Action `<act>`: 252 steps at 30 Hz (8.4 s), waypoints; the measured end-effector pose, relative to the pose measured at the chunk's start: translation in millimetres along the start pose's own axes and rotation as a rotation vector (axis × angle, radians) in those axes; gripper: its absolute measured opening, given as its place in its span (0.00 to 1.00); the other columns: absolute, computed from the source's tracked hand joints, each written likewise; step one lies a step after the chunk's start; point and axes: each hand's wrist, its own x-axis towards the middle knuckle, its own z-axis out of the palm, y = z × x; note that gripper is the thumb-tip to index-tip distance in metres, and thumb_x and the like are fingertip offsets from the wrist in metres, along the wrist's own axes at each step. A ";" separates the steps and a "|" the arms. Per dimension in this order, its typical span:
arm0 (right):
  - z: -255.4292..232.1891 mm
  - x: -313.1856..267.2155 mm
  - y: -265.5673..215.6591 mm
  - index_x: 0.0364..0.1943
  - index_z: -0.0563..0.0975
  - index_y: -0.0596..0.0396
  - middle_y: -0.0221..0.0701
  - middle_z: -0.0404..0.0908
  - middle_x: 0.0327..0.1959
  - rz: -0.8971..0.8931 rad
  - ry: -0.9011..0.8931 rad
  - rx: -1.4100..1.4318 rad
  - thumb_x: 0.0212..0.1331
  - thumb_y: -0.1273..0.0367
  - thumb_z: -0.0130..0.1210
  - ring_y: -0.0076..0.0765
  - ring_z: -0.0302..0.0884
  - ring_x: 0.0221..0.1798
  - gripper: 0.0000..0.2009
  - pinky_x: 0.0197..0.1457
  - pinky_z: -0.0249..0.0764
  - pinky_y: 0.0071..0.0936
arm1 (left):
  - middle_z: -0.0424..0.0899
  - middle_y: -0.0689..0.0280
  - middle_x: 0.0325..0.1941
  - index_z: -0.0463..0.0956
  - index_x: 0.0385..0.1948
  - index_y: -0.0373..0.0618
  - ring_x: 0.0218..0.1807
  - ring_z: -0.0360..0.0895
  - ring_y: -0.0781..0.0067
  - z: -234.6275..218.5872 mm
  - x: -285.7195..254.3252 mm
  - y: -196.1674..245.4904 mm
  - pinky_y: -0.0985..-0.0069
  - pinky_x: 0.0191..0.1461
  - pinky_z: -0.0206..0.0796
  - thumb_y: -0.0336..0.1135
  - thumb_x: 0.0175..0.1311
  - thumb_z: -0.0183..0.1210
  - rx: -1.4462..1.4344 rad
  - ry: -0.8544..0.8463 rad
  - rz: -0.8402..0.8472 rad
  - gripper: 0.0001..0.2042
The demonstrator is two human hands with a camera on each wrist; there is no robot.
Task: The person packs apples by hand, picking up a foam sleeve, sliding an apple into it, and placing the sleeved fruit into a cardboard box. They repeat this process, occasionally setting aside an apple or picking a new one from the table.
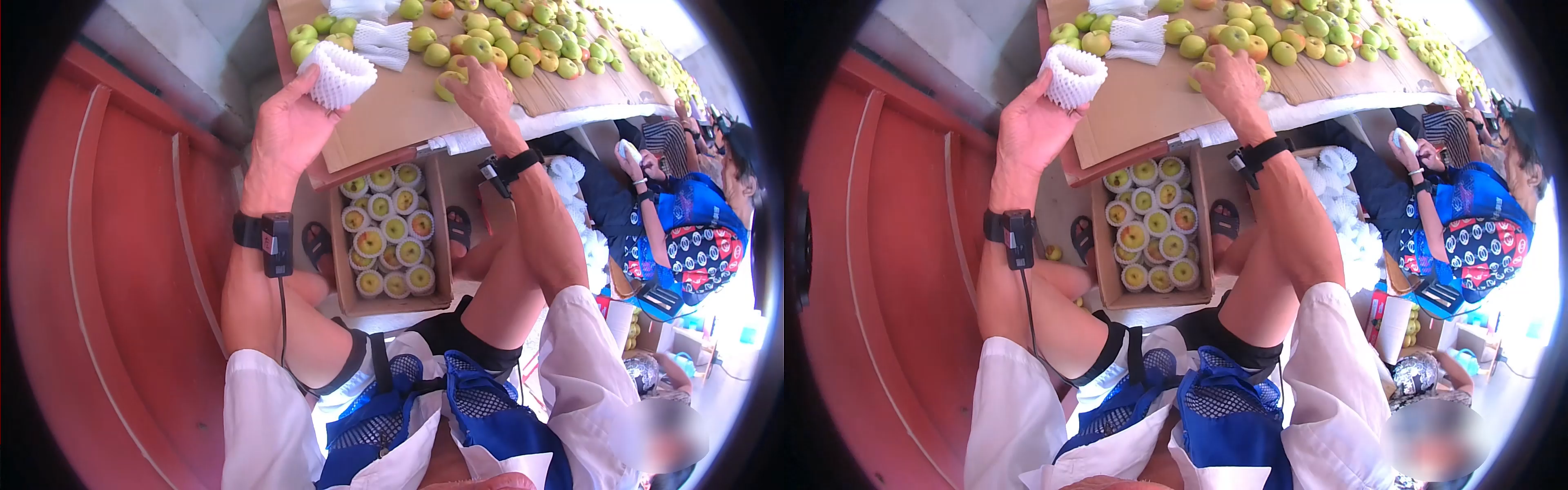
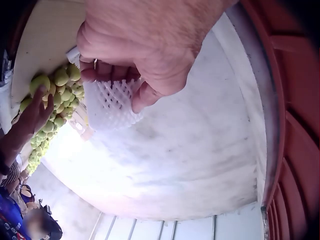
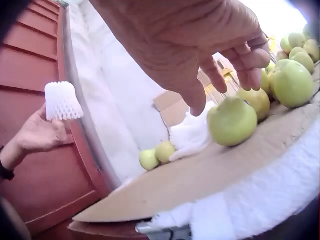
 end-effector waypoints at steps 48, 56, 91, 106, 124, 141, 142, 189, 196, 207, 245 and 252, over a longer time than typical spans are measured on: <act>48.5 -27.6 -94.7 0.63 0.76 0.57 0.39 0.81 0.55 -0.071 -0.697 0.578 0.59 0.46 0.61 0.39 0.79 0.51 0.35 0.58 0.73 0.30 | 0.76 0.59 0.65 0.68 0.66 0.40 0.67 0.71 0.59 -12.1 3.1 16.2 0.60 0.71 0.62 0.35 0.72 0.55 -0.025 -0.020 0.175 0.23; 72.5 -18.0 -84.9 0.60 0.79 0.53 0.44 0.84 0.53 -0.129 -0.557 0.607 0.61 0.49 0.61 0.42 0.82 0.55 0.29 0.60 0.75 0.32 | 0.78 0.61 0.63 0.70 0.64 0.42 0.65 0.72 0.60 -28.6 -8.3 21.0 0.62 0.68 0.63 0.37 0.71 0.56 0.005 0.029 0.154 0.21; 9.3 -14.0 -105.3 0.57 0.74 0.54 0.28 0.80 0.55 -0.120 -0.983 1.775 0.72 0.58 0.55 0.26 0.77 0.57 0.18 0.57 0.75 0.28 | 0.78 0.60 0.53 0.72 0.56 0.36 0.57 0.73 0.64 -32.8 -5.1 2.9 0.60 0.67 0.63 0.34 0.66 0.56 0.261 -0.157 0.010 0.19; 22.2 -2.6 -83.3 0.52 0.77 0.54 0.22 0.81 0.45 -0.034 -0.996 1.634 0.69 0.60 0.58 0.16 0.76 0.42 0.16 0.37 0.70 0.14 | 0.79 0.63 0.57 0.73 0.58 0.39 0.59 0.73 0.67 -35.2 1.9 -3.9 0.64 0.61 0.64 0.39 0.70 0.58 0.153 -0.031 -0.026 0.19; 53.8 -14.7 -83.6 0.39 0.80 0.52 0.22 0.79 0.30 0.224 -0.505 1.124 0.61 0.54 0.65 0.18 0.71 0.29 0.16 0.28 0.63 0.19 | 0.82 0.77 0.38 0.78 0.47 0.48 0.34 0.71 0.89 -69.3 30.0 -47.8 0.86 0.28 0.54 0.44 0.73 0.58 0.669 0.343 -0.020 0.12; 118.6 -4.7 -75.2 0.41 0.80 0.64 0.41 0.84 0.31 0.137 -0.220 0.730 0.66 0.56 0.57 0.37 0.81 0.35 0.20 0.42 0.76 0.37 | 0.77 0.72 0.30 0.75 0.42 0.43 0.25 0.70 0.82 -87.0 50.4 -71.3 0.81 0.21 0.54 0.44 0.76 0.52 0.859 0.521 -0.014 0.13; 119.8 -3.8 -74.6 0.41 0.80 0.65 0.41 0.84 0.31 0.142 -0.219 0.734 0.67 0.56 0.57 0.37 0.81 0.35 0.20 0.42 0.76 0.37 | 0.76 0.71 0.30 0.74 0.41 0.43 0.25 0.70 0.82 -84.8 49.3 -70.8 0.81 0.20 0.53 0.44 0.76 0.52 0.844 0.523 -0.021 0.13; 29.8 -13.5 -113.1 0.41 0.79 0.61 0.26 0.83 0.34 0.196 -0.146 1.726 0.67 0.66 0.62 0.19 0.79 0.33 0.11 0.37 0.76 0.19 | 0.82 0.64 0.35 0.75 0.40 0.37 0.37 0.76 0.77 -22.5 29.3 -50.7 0.76 0.41 0.68 0.41 0.76 0.53 0.917 0.456 0.461 0.14; 16.2 -12.6 -126.2 0.39 0.81 0.62 0.24 0.82 0.33 -0.012 0.050 1.506 0.65 0.67 0.64 0.16 0.76 0.33 0.11 0.36 0.72 0.16 | 0.80 0.65 0.33 0.75 0.42 0.37 0.34 0.76 0.79 -19.3 26.6 -50.8 0.78 0.34 0.69 0.42 0.77 0.50 0.612 0.445 0.298 0.15; 19.5 -5.8 -120.8 0.40 0.82 0.64 0.25 0.83 0.32 0.069 -0.050 1.487 0.64 0.64 0.65 0.16 0.76 0.32 0.14 0.36 0.73 0.17 | 0.79 0.76 0.40 0.77 0.50 0.49 0.36 0.70 0.86 -10.4 7.3 -34.3 0.81 0.32 0.56 0.51 0.76 0.52 0.482 0.192 0.154 0.16; 18.2 0.4 -105.9 0.42 0.79 0.64 0.35 0.82 0.37 0.061 -0.180 1.634 0.70 0.60 0.57 0.27 0.79 0.39 0.17 0.41 0.77 0.24 | 0.77 0.61 0.61 0.67 0.64 0.36 0.62 0.75 0.68 0.0 -4.1 -33.1 0.64 0.67 0.68 0.36 0.66 0.67 0.412 -0.026 0.045 0.28; 25.6 -4.2 -117.8 0.52 0.75 0.66 0.39 0.81 0.40 0.278 -0.152 1.676 0.73 0.53 0.49 0.34 0.78 0.42 0.24 0.43 0.76 0.29 | 0.77 0.56 0.58 0.68 0.58 0.32 0.56 0.79 0.66 -0.5 5.0 -37.5 0.65 0.60 0.75 0.34 0.60 0.71 0.320 0.086 0.167 0.28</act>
